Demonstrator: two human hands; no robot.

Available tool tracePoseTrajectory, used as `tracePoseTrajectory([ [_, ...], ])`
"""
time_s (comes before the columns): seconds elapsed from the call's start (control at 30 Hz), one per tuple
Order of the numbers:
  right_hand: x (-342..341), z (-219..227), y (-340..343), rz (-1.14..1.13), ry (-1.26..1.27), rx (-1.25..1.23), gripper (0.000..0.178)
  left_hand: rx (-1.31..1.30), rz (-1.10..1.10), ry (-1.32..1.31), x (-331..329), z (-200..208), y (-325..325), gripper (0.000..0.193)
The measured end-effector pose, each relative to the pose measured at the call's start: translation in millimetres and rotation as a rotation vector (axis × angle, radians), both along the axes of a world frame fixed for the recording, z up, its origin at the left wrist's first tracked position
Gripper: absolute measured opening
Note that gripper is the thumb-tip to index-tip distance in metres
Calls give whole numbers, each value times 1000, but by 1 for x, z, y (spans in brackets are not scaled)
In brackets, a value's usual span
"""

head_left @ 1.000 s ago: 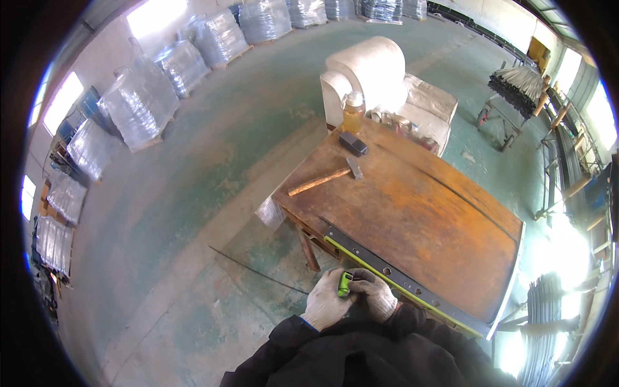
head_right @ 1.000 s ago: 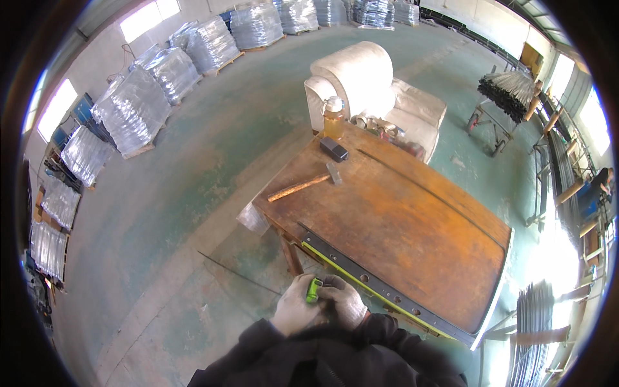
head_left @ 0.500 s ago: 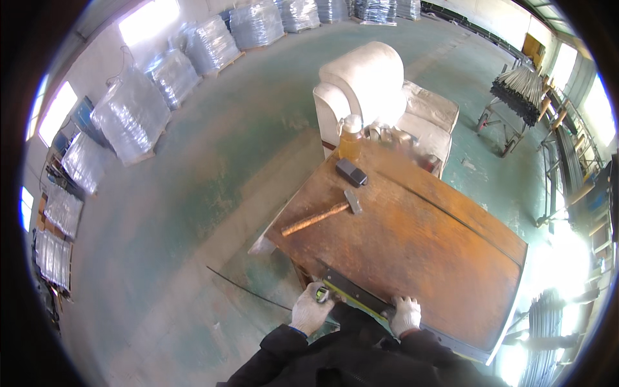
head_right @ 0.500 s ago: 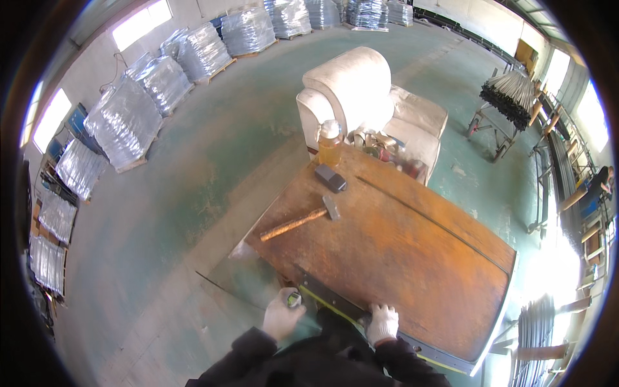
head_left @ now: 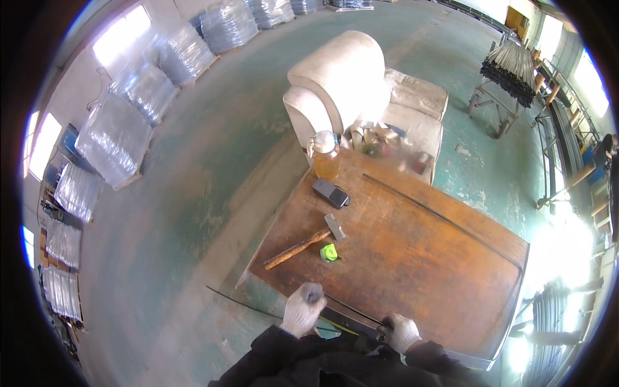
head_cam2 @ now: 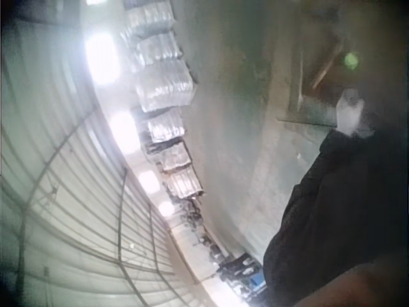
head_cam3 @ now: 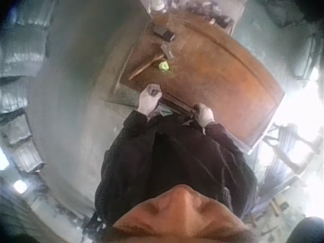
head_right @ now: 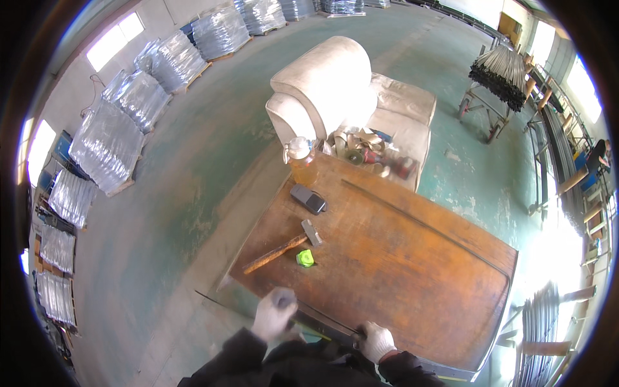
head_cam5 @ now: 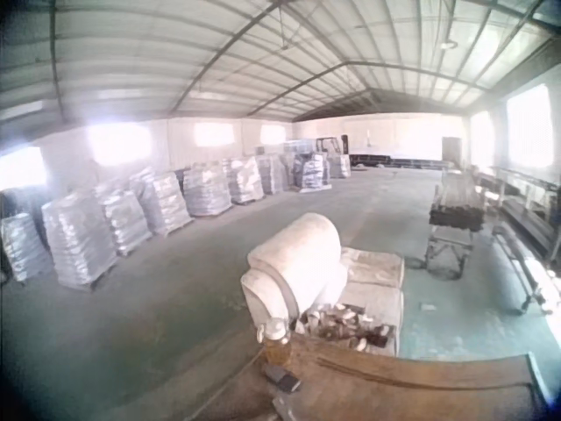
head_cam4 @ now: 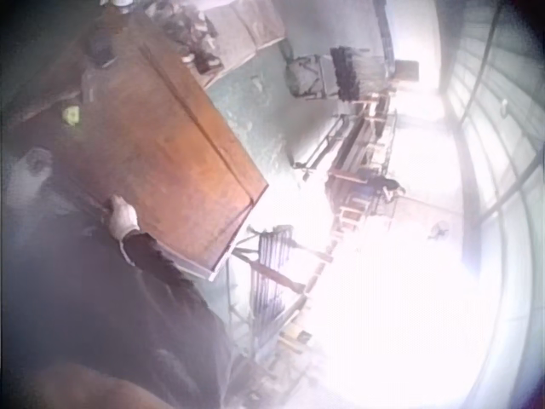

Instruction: The person repeatedly picks up long metal rods, bends them around a wooden jig on a workbench, measures them with a tape measure, and places them on a nearby rack. The process is repeated multiple times throughout the clip.

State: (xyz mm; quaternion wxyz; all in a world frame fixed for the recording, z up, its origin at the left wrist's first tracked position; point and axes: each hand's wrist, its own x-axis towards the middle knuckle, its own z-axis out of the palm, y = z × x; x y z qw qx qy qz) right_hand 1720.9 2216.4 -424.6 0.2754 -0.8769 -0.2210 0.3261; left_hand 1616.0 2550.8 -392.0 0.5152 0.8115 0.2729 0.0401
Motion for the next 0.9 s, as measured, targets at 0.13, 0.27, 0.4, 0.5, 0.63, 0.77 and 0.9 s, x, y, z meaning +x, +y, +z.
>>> tracePoseTrajectory([
  [0.13,17,51,43,-175,74,245,23,-117,-135,161,-11,28,-13,41],
  [0.27,47,145,99,-333,95,531,16,-293,-320,213,21,76,-32,51],
  [0.4,81,219,171,-432,47,861,16,-316,-587,-70,54,63,-54,45],
  [0.5,98,263,223,-488,-14,1089,16,273,-969,-361,50,-52,-67,32],
  [0.63,114,308,253,-557,-115,1341,16,47,-609,-371,45,-57,-57,31],
  [0.77,120,342,262,-594,-99,1550,20,-43,-411,-213,50,-34,-35,26],
  [0.9,118,345,263,-583,-96,1623,23,221,-440,-435,57,-36,-18,19],
])
